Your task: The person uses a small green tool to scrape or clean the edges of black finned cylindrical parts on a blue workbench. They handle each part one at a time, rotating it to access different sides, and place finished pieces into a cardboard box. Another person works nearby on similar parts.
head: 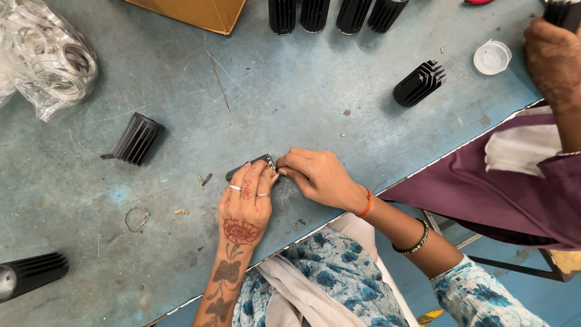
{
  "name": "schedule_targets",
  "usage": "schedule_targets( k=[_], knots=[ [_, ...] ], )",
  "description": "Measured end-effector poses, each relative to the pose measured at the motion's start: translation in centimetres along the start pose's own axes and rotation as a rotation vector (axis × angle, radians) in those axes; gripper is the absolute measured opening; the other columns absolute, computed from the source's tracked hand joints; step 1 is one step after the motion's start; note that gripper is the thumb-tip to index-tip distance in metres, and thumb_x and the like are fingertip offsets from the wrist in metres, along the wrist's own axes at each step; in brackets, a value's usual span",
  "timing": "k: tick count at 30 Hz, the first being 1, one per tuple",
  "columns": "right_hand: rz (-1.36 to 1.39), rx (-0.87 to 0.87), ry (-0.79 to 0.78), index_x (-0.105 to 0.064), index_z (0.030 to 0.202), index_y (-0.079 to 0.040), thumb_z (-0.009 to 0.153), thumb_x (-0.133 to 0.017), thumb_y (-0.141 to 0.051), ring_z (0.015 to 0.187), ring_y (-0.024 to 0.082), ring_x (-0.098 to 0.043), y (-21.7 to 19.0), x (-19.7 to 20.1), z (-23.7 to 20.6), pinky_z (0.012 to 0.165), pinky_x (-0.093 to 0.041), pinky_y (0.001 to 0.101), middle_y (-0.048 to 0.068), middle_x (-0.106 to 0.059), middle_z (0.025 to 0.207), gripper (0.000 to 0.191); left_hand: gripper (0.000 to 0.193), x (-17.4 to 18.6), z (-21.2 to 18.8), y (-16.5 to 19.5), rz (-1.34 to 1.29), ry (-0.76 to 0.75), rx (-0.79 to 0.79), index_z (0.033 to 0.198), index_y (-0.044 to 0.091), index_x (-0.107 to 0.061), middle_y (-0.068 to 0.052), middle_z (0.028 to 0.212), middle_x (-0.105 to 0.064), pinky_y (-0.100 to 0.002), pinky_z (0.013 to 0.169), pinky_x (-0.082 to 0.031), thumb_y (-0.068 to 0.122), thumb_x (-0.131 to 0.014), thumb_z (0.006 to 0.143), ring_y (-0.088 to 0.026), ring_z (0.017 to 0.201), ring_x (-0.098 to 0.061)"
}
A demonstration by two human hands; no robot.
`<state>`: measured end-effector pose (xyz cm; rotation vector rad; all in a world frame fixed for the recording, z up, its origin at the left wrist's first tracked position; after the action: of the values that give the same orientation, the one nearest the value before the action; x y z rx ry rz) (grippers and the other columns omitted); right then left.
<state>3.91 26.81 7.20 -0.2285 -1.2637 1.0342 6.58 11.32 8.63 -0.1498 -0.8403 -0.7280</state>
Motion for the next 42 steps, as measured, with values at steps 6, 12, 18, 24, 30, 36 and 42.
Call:
schedule_targets(
  k=[6, 12, 18, 24, 30, 36, 42],
  knots=[
    [-0.005, -0.032, -0.014, -0.071, 0.102, -0.007, 0.094, -0.07, -0.011, 0.063, 0.026, -0.064, 0.1, -0.1, 0.1, 0.054, -0.048, 0.0356, 0.008, -0.069, 0.086, 0.009, 0.01, 0.1, -0.7, -2.0, -0.268, -0.044, 0.292, 0.102, 0.004, -0.066, -0.009, 0.114, -0.065, -0.042, 0.091, -0.056, 0.004, -0.069, 0.093, -0.031, 0.106, -0.065],
    [-0.014, -0.017, -0.012, -0.07, 0.102, -0.006, 0.093, -0.07, -0.01, 0.063, 0.026, -0.064, 0.1, -0.2, 0.1, 0.055, -0.048, 0.0361, 0.008, -0.068, 0.085, 0.01, 0.006, 0.1, -1.7, -3.6, -0.64, 0.021, 0.586, 0.102, 0.002, -0.061, -0.015, 0.117, -0.067, -0.034, 0.084, -0.056, -0.004, -0.062, 0.1, -0.022, 0.099, -0.068],
    [-0.009, -0.008, -0.008, -0.07, 0.102, -0.006, 0.093, -0.07, -0.011, 0.065, 0.027, -0.064, 0.1, -0.2, 0.1, 0.056, -0.049, 0.0362, 0.008, -0.069, 0.088, 0.009, 0.032, 1.1, -2.7, -5.2, -1.087, 0.186, 0.913, 0.116, 0.006, -0.049, -0.011, 0.103, -0.077, -0.023, 0.081, -0.063, -0.006, -0.068, 0.093, -0.011, 0.09, -0.078],
    [-0.018, -0.02, -0.011, -0.07, 0.1, -0.006, 0.093, -0.07, -0.011, 0.064, 0.026, -0.064, 0.1, -0.2, 0.1, 0.055, -0.048, 0.0357, 0.008, -0.069, 0.087, 0.008, 0.012, 5.5, -1.6, -6.0, -0.315, 0.106, 0.614, 0.097, 0.003, -0.074, -0.012, 0.091, -0.072, -0.024, 0.066, -0.051, 0.001, -0.083, 0.089, -0.012, 0.074, -0.067],
    [-0.01, -0.004, -0.001, -0.07, 0.1, -0.007, 0.094, -0.07, -0.011, 0.064, 0.025, -0.064, 0.0, -0.2, 0.1, 0.055, -0.048, 0.035, 0.007, -0.069, 0.086, 0.008, 0.021, 5.0, -3.6, -7.4, -0.267, -0.031, 0.905, 0.112, 0.011, -0.085, -0.004, 0.079, -0.077, -0.029, 0.055, -0.045, 0.01, -0.079, 0.092, -0.013, 0.056, -0.067],
    [0.054, -0.005, 0.115, -0.069, 0.101, -0.004, 0.095, -0.07, -0.005, 0.063, 0.021, -0.061, 0.0, 0.6, -0.3, 0.056, -0.046, 0.0322, 0.009, -0.068, 0.087, 0.006, 0.024, 3.3, -1.4, -4.1, -0.096, 0.002, 0.327, 0.114, 0.012, -0.077, -0.009, 0.13, -0.065, -0.04, 0.095, -0.055, 0.012, -0.078, 0.09, -0.029, 0.116, -0.065],
    [0.093, -0.081, 0.325, -0.071, 0.096, -0.001, 0.094, -0.07, 0.0, 0.055, 0.013, -0.049, 0.0, 2.1, -1.4, 0.052, -0.035, 0.0285, 0.007, -0.06, 0.075, 0.002, 0.012, -2.0, 1.5, -3.8, -0.135, -0.182, 0.316, 0.094, 0.003, -0.071, -0.012, 0.097, -0.062, -0.045, 0.08, -0.052, 0.014, -0.066, 0.097, -0.033, 0.096, -0.06]
  ],
)
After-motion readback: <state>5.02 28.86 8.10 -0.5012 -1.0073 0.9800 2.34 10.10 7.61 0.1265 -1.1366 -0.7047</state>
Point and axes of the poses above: each hand's wrist, its own z-axis towards the middle knuckle, its own x-axis out of the back of the hand, y = z × x, the point moved 5 cm from there along z, towards the middle knuckle
